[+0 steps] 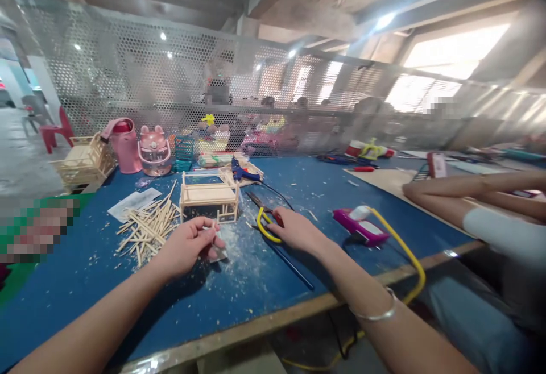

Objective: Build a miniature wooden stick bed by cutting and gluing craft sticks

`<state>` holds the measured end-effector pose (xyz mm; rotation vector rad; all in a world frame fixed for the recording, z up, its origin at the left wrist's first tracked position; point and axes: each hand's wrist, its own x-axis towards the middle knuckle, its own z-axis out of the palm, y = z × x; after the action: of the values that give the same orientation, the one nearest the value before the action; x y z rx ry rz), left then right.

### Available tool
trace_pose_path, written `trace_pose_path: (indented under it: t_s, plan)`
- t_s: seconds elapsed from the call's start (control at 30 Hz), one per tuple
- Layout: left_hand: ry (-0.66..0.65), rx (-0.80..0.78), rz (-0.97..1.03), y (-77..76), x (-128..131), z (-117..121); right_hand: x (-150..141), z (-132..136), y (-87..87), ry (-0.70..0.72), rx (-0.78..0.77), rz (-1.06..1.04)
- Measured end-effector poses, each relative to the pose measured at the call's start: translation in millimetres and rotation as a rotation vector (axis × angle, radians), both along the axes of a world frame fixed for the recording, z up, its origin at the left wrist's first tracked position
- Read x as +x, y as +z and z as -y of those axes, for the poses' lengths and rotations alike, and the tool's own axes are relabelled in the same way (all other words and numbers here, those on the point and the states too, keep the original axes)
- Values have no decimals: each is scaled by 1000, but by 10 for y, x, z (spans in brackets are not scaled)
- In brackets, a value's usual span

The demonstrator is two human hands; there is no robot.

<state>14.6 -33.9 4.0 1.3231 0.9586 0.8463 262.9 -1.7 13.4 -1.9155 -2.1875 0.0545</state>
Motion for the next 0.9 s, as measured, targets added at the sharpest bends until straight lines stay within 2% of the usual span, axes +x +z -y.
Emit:
trace_pose_path:
  t_s: [0.1,0.17,0.23,0.33,0.47,0.57,0.67,0.77,0.9]
  plan:
    - [26,-20,113,27,7,20,115,-181,-4,-9,-126,-57]
    - [52,-2,148,44,7,30,163,-225,-10,-94,-139,-156]
    - [79,16,167,51,4,34,227,-204,-17,-157,-108,-256]
    - [108,54,152,39,5,32,328,-72,-7,-135,15,-384]
    - [119,79,72,15,12,27,249,188,57,4,189,-487]
    - [133,67,31,4,5,19,-11,346,78,256,112,-500]
    - [142,80,-7,-4,-6,16,-287,427,48,491,23,-414]
    - [115,137,-47,-6,-7,31,-456,457,5,498,-1,-362]
    - [73,227,-81,-4,-5,63,-523,476,-26,471,-16,-369]
